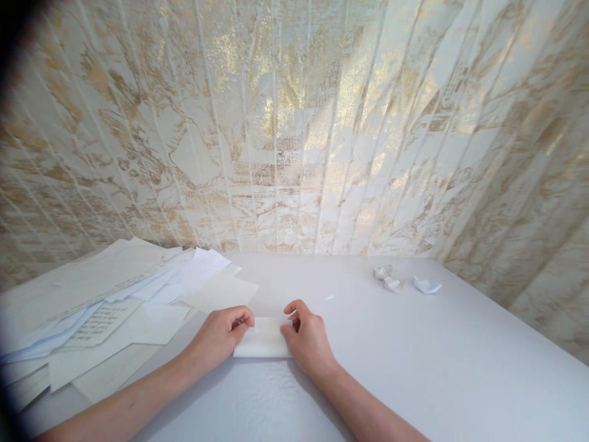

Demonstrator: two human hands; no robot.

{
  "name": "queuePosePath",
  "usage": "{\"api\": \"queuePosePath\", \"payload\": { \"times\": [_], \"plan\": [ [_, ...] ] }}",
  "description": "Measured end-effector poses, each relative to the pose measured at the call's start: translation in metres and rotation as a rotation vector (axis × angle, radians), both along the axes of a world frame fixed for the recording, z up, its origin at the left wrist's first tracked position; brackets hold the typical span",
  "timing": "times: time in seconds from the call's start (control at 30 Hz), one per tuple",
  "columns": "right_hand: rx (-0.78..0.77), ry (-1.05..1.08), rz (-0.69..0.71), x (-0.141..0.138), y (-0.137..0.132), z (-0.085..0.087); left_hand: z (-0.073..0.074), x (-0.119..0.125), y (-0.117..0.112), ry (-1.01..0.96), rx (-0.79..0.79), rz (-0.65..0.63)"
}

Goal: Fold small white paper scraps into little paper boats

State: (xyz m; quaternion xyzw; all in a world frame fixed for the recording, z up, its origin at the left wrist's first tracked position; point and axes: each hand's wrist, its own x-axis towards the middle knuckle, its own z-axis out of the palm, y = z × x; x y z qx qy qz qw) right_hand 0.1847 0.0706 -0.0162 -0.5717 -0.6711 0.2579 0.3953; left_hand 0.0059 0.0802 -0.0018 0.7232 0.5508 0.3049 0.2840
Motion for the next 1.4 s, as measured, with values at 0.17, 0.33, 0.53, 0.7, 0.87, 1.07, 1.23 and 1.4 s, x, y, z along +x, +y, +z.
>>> {"api": "queuePosePath", "payload": {
  "times": [0.17, 0.33, 0.53, 0.7, 0.87, 1.07, 1.23, 1.4],
  "plan": [
    [0.015, -0.026, 0.006, -0.001, 0.000, -0.001, 0.014, -0.001, -0.005, 0.125, 0.154, -0.035],
    [0.037, -0.034, 0.010, -0.001, 0.001, -0.004, 0.027, 0.012, -0.031, 0.389, 0.201, -0.400],
    [0.054, -0.045, 0.003, -0.001, 0.001, -0.004, 0.028, 0.026, -0.043, 0.593, -0.024, -0.435],
    [0.059, -0.057, -0.009, -0.002, 0.002, -0.005, 0.028, 0.026, -0.044, 0.597, -0.048, -0.434],
    [0.069, -0.076, -0.032, 0.002, 0.003, -0.006, 0.024, 0.024, -0.044, 0.588, -0.043, -0.429],
    [0.138, -0.079, -0.102, 0.011, 0.004, -0.007, 0.024, 0.025, -0.044, 0.595, -0.037, -0.438],
    [0.227, -0.073, 0.077, 0.014, -0.009, -0.001, 0.031, 0.026, -0.046, 0.610, -0.083, -0.440],
    [0.174, -0.168, 0.287, 0.011, -0.019, 0.005, 0.034, 0.027, -0.046, 0.626, -0.102, -0.452]
  ]
}}
